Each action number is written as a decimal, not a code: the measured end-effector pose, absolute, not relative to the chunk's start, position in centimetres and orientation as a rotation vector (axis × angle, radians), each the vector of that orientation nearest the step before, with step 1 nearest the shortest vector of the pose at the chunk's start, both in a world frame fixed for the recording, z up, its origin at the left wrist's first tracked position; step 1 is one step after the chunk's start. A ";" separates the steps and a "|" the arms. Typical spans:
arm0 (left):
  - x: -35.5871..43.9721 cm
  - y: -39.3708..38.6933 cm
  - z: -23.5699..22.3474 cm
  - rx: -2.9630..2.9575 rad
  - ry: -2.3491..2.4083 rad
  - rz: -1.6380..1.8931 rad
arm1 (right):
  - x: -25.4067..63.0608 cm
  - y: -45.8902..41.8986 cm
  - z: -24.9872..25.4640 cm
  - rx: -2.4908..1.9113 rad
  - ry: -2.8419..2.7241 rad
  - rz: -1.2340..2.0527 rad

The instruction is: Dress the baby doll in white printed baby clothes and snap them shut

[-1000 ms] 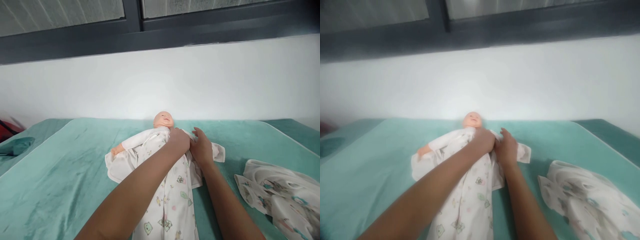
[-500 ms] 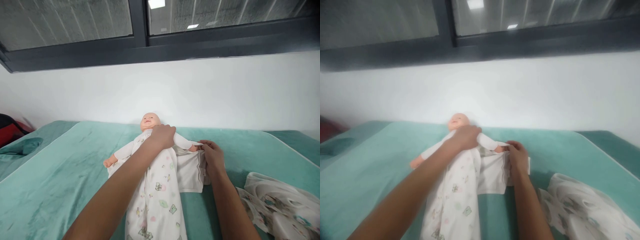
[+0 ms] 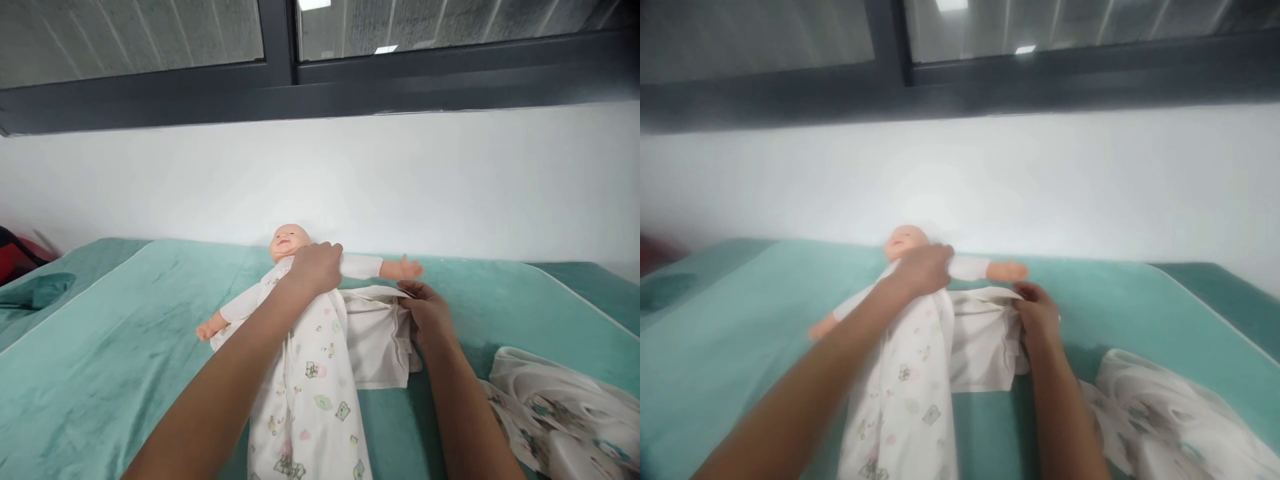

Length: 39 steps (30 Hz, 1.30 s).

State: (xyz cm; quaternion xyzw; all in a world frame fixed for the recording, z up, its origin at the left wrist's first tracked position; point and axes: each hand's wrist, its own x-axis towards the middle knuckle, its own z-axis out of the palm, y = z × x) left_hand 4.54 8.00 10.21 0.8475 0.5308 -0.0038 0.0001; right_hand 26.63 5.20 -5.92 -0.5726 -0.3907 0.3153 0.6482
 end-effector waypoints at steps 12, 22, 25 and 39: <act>4.2 4.5 6.1 2.629 1.547 0.396 | 21.8 3.3 -2.4 -1.427 -0.999 0.145; -4.9 1.9 0.1 1.781 1.516 1.159 | 16.1 2.6 -2.9 -1.215 -1.663 0.699; -4.6 2.1 -0.2 1.781 1.477 1.141 | 16.6 2.9 -3.1 -1.228 -1.601 0.813; -3.5 0.1 -1.5 2.447 1.719 1.275 | 16.3 0.0 -2.9 -1.003 -1.409 0.585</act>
